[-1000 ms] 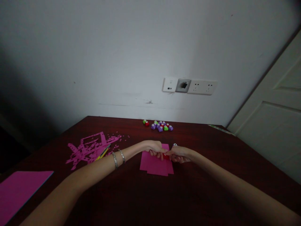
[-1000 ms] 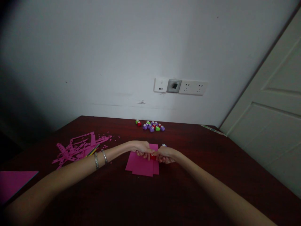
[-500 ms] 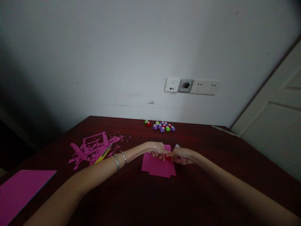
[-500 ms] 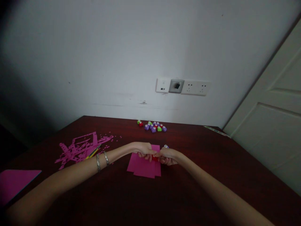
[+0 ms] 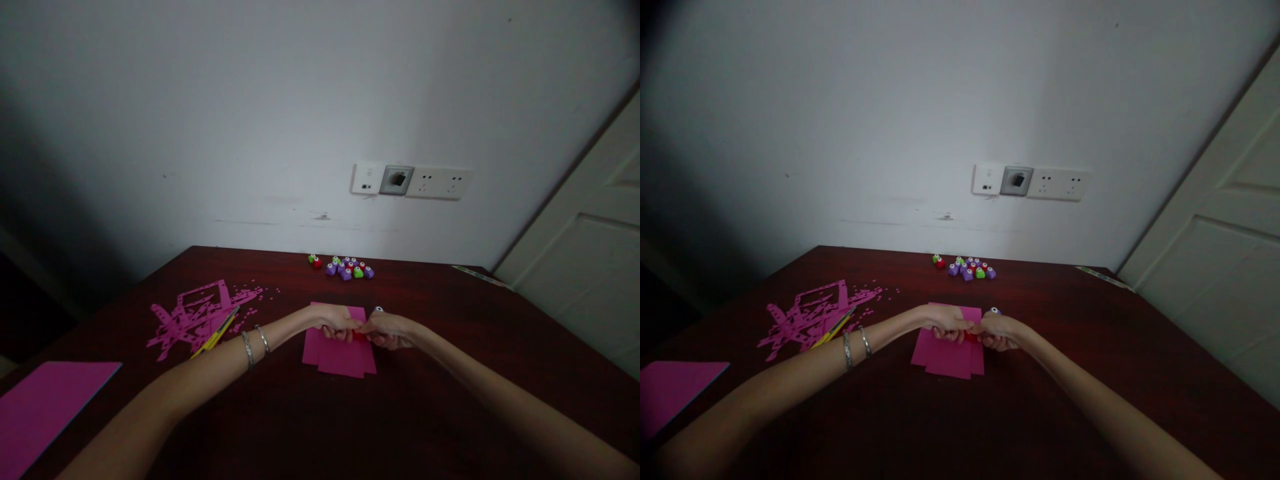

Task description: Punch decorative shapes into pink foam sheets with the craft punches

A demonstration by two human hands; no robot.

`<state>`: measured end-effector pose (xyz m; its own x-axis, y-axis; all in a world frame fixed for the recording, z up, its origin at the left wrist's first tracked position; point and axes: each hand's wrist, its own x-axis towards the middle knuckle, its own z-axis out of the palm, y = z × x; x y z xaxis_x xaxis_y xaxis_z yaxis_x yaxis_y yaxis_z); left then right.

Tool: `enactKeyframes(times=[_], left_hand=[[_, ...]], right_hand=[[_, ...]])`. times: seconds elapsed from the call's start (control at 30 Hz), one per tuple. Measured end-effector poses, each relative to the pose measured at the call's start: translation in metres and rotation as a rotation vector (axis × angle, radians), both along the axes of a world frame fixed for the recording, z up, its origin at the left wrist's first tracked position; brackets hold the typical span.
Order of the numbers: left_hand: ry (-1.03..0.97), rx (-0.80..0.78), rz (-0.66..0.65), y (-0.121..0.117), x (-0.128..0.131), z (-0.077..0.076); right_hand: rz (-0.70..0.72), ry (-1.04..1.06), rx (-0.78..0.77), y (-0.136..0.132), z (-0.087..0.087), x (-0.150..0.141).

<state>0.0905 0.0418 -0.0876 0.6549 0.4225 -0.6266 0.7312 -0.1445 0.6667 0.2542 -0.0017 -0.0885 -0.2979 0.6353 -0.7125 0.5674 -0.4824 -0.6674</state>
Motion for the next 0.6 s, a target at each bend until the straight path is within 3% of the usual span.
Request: enactKeyframes(times=[0.2,0.37,0.47,0.6], left_hand=[[0.016,0.038,-0.066,0.001,0.002,0.011],[0.02,0.229,-0.097,0.0,0.004,0.015],[-0.061,0.356,-0.088,0.0,0.002,0.012],[-0.221,0.383,-0.064,0.002,-0.008,0.011]], right_hand=[[-0.013,-0.051,0.048,-0.005,0.001,-0.001],[-0.019,-0.08,0.137,-0.012,0.001,-0.004],[-0.025,-0.098,0.19,-0.017,0.001,-0.006],[-0.034,-0.123,0.269,-0.019,-0.003,-0.006]])
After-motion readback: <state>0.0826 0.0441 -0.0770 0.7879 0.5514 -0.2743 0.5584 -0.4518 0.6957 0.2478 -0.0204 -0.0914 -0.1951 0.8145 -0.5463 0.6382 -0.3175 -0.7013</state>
